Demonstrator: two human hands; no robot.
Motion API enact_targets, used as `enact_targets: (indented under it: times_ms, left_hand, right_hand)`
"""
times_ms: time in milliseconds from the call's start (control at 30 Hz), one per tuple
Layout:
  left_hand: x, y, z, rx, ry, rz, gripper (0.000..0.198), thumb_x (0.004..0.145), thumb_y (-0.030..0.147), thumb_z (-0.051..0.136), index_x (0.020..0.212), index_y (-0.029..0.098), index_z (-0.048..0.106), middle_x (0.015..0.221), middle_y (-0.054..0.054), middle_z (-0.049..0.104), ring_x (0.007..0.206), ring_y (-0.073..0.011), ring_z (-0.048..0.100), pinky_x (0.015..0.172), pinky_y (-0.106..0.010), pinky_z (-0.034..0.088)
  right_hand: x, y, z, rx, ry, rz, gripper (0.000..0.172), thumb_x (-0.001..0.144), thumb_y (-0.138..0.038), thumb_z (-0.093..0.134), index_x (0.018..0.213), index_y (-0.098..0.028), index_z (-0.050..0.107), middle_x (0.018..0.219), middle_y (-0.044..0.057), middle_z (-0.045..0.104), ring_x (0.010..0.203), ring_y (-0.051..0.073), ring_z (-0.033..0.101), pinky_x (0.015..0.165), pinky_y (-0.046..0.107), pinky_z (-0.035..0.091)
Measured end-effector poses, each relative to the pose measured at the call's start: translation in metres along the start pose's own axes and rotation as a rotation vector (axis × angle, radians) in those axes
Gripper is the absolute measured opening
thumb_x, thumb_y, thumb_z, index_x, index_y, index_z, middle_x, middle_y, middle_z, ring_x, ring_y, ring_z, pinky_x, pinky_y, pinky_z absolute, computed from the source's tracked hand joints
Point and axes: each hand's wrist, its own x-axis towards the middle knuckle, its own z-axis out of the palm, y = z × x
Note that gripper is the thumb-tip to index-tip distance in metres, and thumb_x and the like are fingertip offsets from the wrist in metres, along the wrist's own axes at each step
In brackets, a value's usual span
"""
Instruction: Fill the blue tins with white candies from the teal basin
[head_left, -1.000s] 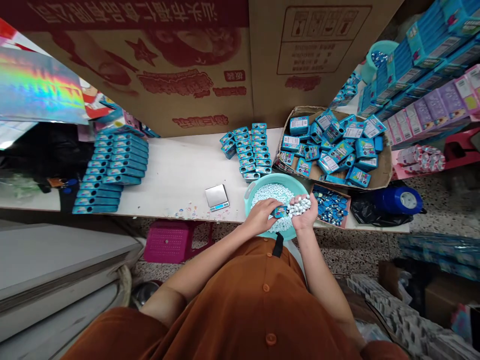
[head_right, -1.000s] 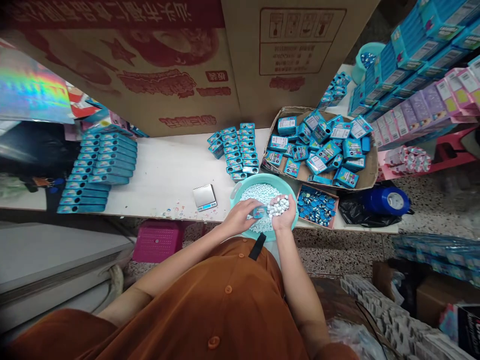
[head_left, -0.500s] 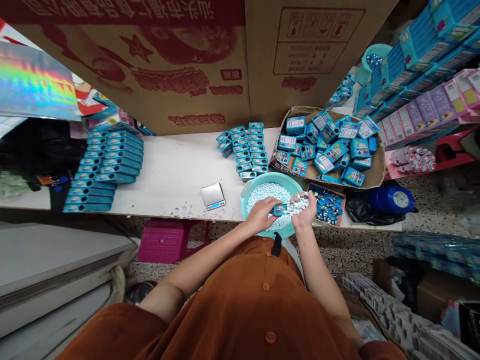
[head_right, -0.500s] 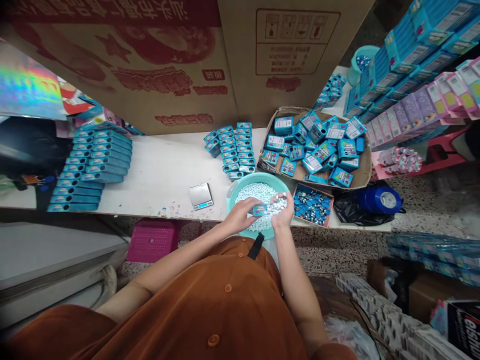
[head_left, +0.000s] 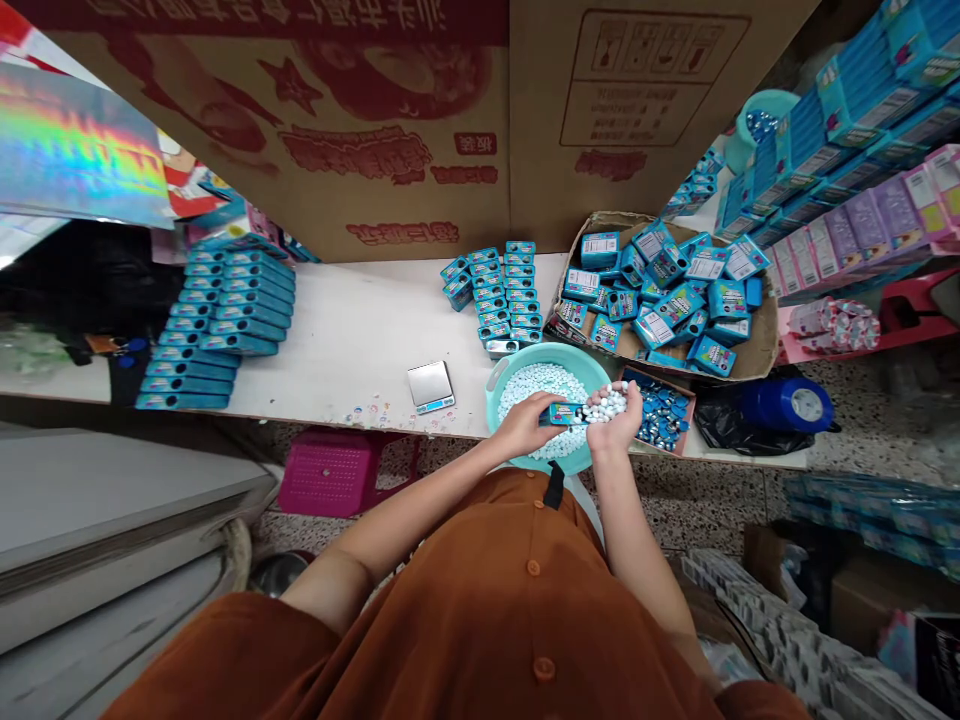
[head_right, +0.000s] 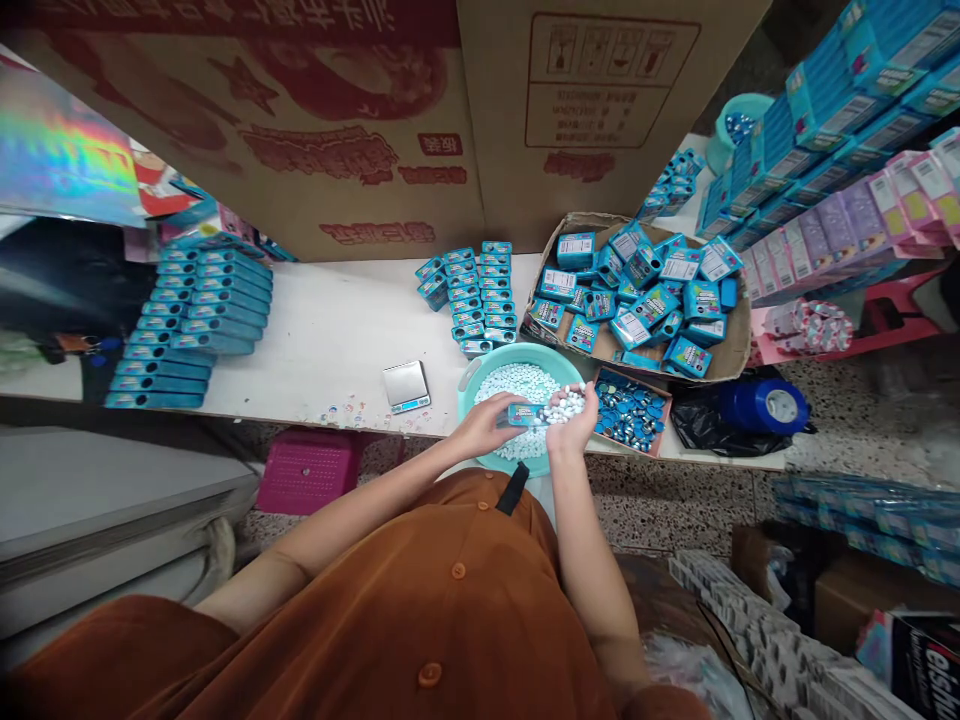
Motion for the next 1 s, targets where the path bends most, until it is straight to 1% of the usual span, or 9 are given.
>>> enact_targets:
  times_ms: [33, 100, 167, 233, 367, 467, 733, 833, 1000]
  left_hand:
    - [-0.001, 0.001, 0.001, -0.002, 0.009, -0.006, 0.042, 0.073, 0.028, 0.068, 0.113, 0.022, 0.058, 0.112, -0.008, 0.061, 0.106, -0.0242, 0.057, 0.092, -0.037, 0.044]
    - [-0.002, 0.004, 0.001, 0.027, 0.011, 0.036, 0.042, 0.075, 0.026, 0.065, 0.116, 0.023, 0.056, 0.113, -0.008, 0.060, 0.108, -0.0242, 0.055, 0.092, -0.038, 0.043]
    - [-0.004, 0.006, 0.002, 0.073, -0.001, 0.100, 0.041, 0.078, 0.024, 0.061, 0.119, 0.024, 0.054, 0.115, -0.008, 0.059, 0.110, -0.0240, 0.054, 0.093, -0.039, 0.042]
    - [-0.004, 0.007, 0.002, 0.091, -0.003, 0.126, 0.040, 0.080, 0.026, 0.060, 0.119, 0.024, 0.054, 0.115, -0.008, 0.059, 0.110, -0.0239, 0.054, 0.093, -0.039, 0.042]
    - [-0.002, 0.004, 0.006, 0.026, 0.028, 0.058, 0.041, 0.077, 0.032, 0.064, 0.116, 0.021, 0.055, 0.114, -0.009, 0.060, 0.108, -0.0241, 0.056, 0.091, -0.037, 0.044]
    - [-0.001, 0.003, 0.008, 0.002, 0.028, 0.062, 0.041, 0.077, 0.032, 0.064, 0.115, 0.020, 0.056, 0.113, -0.009, 0.060, 0.107, -0.0243, 0.056, 0.091, -0.037, 0.045]
    - [-0.001, 0.008, 0.006, 0.004, 0.040, 0.092, 0.040, 0.078, 0.032, 0.062, 0.116, 0.022, 0.055, 0.114, -0.010, 0.060, 0.109, -0.0245, 0.055, 0.091, -0.037, 0.045]
    - [-0.001, 0.008, 0.005, 0.001, 0.055, 0.110, 0.040, 0.079, 0.033, 0.062, 0.116, 0.022, 0.055, 0.115, -0.010, 0.060, 0.109, -0.0245, 0.055, 0.092, -0.037, 0.044]
    - [-0.002, 0.009, 0.007, -0.003, 0.069, 0.106, 0.040, 0.079, 0.032, 0.062, 0.117, 0.022, 0.055, 0.116, -0.009, 0.059, 0.110, -0.0236, 0.055, 0.092, -0.038, 0.045]
  right_hand:
    - [-0.002, 0.000, 0.001, 0.037, 0.007, -0.028, 0.029, 0.076, -0.047, 0.053, 0.067, -0.021, 0.042, 0.056, -0.007, 0.045, 0.047, 0.005, 0.046, 0.044, 0.017, 0.040]
    - [-0.006, -0.001, 0.004, 0.086, 0.022, -0.077, 0.025, 0.074, -0.042, 0.056, 0.068, -0.020, 0.046, 0.058, -0.006, 0.047, 0.049, 0.005, 0.047, 0.044, 0.018, 0.040]
    - [-0.010, -0.002, 0.007, 0.066, 0.022, -0.119, 0.025, 0.074, -0.042, 0.057, 0.069, -0.020, 0.047, 0.059, -0.006, 0.048, 0.050, 0.006, 0.048, 0.045, 0.018, 0.040]
    - [-0.013, -0.003, 0.008, 0.048, 0.023, -0.156, 0.025, 0.074, -0.043, 0.057, 0.069, -0.020, 0.047, 0.060, -0.006, 0.048, 0.051, 0.006, 0.049, 0.047, 0.018, 0.041]
    - [-0.014, -0.006, 0.010, 0.048, 0.037, -0.151, 0.025, 0.074, -0.043, 0.055, 0.068, -0.020, 0.048, 0.060, -0.006, 0.047, 0.050, 0.005, 0.048, 0.046, 0.018, 0.040]
    - [-0.014, -0.007, 0.010, 0.060, 0.052, -0.149, 0.023, 0.074, -0.041, 0.055, 0.067, -0.020, 0.048, 0.060, -0.005, 0.047, 0.050, 0.006, 0.047, 0.045, 0.018, 0.040]
    - [-0.017, -0.006, 0.009, 0.006, -0.044, -0.309, 0.013, 0.072, -0.029, 0.051, 0.065, -0.018, 0.054, 0.061, -0.004, 0.049, 0.054, 0.008, 0.050, 0.052, 0.021, 0.043]
    - [-0.018, -0.008, 0.010, -0.015, -0.074, -0.339, 0.015, 0.074, -0.030, 0.049, 0.065, -0.019, 0.052, 0.059, -0.004, 0.048, 0.054, 0.008, 0.050, 0.055, 0.022, 0.044]
    - [-0.020, -0.010, 0.011, -0.094, -0.071, -0.372, 0.021, 0.076, -0.035, 0.048, 0.063, -0.019, 0.050, 0.058, -0.004, 0.047, 0.054, 0.009, 0.050, 0.057, 0.024, 0.044]
